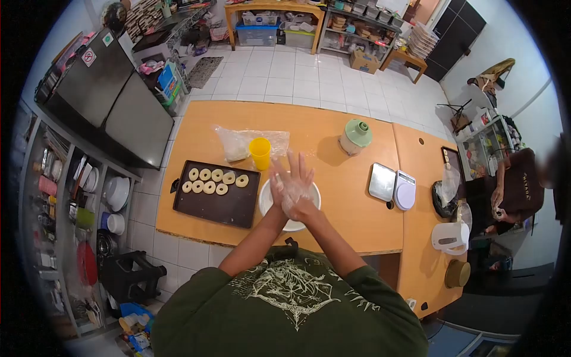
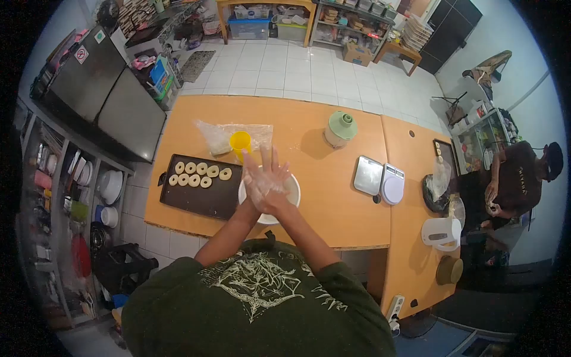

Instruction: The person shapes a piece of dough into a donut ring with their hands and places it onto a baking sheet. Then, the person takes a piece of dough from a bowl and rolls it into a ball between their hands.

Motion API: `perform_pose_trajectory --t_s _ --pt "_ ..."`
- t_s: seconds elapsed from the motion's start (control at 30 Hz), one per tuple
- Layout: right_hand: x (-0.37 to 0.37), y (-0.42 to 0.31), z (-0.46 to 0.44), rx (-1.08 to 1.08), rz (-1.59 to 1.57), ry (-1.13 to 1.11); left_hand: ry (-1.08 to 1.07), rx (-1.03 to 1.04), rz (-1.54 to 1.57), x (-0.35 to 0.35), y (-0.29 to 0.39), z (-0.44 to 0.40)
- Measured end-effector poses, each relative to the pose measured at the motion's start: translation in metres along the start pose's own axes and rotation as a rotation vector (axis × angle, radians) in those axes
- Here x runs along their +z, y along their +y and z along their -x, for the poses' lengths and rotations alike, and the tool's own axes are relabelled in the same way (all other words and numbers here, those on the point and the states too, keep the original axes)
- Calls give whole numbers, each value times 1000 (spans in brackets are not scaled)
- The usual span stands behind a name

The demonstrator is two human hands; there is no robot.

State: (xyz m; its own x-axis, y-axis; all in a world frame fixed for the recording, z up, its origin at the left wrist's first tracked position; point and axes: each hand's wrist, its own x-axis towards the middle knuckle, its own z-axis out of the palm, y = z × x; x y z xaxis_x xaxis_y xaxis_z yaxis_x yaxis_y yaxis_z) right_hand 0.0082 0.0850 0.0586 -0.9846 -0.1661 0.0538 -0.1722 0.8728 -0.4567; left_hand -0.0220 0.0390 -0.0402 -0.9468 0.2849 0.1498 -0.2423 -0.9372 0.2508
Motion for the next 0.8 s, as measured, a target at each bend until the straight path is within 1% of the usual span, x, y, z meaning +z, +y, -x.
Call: perform_pose_trajectory --t_s 0.03,0.1,0.13,0.17,0.2,0.23,0.27,0.3,0.33,0.37,0.4,0.43,0.47,0.5,0.53,0.57,0.6,0.63,0.67,0.7,0.73,0.77,0.8 --pt "-2 -5 8 -102 -82 41 -2 2 -1 20 13 -1" --pt "6 6 11 -133 -66 38 182 -245 196 57 47 3" --pt "13 16 5 -4 -24 11 209 -292 174 61 56 4" --pt "19 27 0 124 19 -18 212 -289 173 62 56 6" --pt "8 29 -5 178 -48 25 143 -299 30 63 53 9" --pt "6 33 -8 177 -50 24 72 -307 -112 65 49 13" --pt "5 37 -11 118 -110 149 189 -364 -96 69 44 21" --pt "4 40 -13 60 -170 275 188 -365 -96 66 36 25" --pt "-7 29 -13 0 -227 302 69 -344 -173 62 27 27" --pt "1 23 -12 3 -226 304 -50 -323 -248 57 22 28" --pt "12 16 -8 -55 -169 284 -185 -238 -317 73 28 23" --pt "12 5 -1 -113 -112 264 -186 -240 -316 57 22 18" --pt "5 3 16 -209 -102 221 -274 -200 253 29 10 11" --pt "6 6 23 -209 -102 221 -348 -145 823 32 10 6" --pt "9 12 28 -198 -95 182 -349 -144 824 34 15 6" --pt "11 19 29 -188 -88 142 -205 -214 600 34 24 8" --pt "18 33 25 -185 -123 259 -60 -280 375 49 38 11" --pt "15 40 20 -185 -124 257 86 -345 148 59 45 14" --pt "12 48 12 -137 -200 316 87 -348 149 63 42 18" --pt "6 50 5 -87 -275 376 94 -381 77 67 34 25" --pt "2 48 1 -112 -312 418 100 -412 5 69 28 28" --pt "3 44 1 -109 -312 419 99 -415 5 67 23 27" --pt "5 37 0 -183 -259 344 2 -371 -160 61 19 26"
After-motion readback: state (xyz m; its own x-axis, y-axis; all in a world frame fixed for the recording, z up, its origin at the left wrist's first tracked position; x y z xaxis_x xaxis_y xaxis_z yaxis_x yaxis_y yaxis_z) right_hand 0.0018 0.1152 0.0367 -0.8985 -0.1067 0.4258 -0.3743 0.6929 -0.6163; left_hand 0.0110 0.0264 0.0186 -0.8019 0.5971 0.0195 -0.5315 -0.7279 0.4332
